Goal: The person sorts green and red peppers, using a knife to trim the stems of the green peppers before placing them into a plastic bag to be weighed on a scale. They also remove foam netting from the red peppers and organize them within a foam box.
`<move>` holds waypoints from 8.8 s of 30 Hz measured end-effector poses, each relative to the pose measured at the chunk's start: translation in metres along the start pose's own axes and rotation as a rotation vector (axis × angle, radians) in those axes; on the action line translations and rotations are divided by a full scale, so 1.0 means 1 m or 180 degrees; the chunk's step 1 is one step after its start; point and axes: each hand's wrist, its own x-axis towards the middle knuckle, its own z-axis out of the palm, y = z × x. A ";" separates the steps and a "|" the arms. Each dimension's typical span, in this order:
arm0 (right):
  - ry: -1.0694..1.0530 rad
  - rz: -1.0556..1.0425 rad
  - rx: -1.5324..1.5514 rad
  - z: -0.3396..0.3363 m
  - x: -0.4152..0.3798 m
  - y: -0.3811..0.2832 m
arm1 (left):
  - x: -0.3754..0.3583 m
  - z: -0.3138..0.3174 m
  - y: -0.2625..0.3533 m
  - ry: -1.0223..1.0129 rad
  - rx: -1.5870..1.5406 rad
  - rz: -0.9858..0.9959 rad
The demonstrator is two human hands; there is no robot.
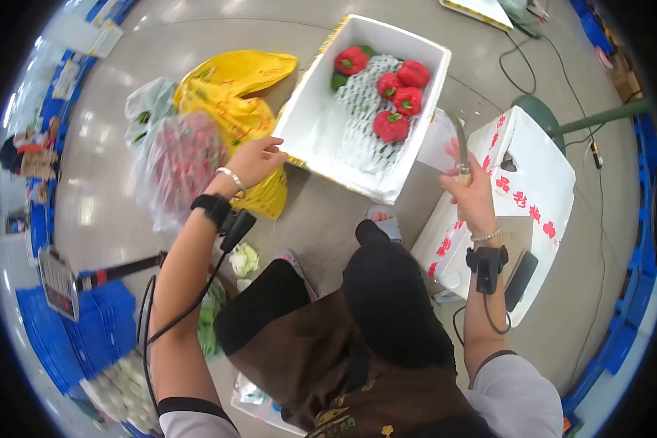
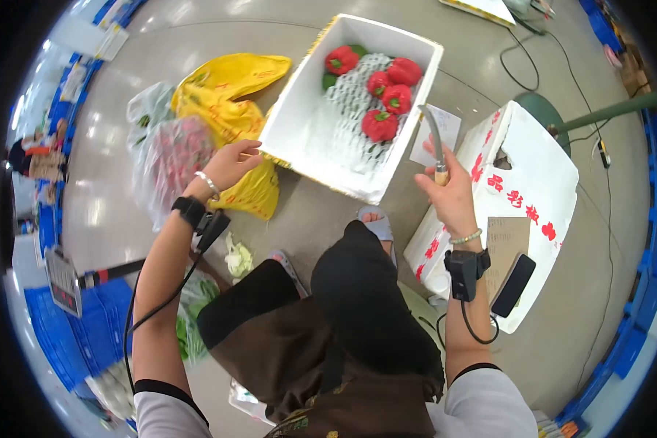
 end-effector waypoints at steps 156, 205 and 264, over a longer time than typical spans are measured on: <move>-0.3560 -0.1271 -0.0036 0.290 -0.280 -0.210 | -0.514 0.104 -0.001 0.4124 -0.0830 -0.1067; -0.4543 0.0690 0.0323 0.552 -0.262 -0.166 | -0.420 0.086 -0.279 0.3322 0.0240 -0.2905; 0.0066 0.2152 0.2014 -0.037 0.023 0.078 | 0.293 0.198 0.035 0.0559 -0.0916 0.1608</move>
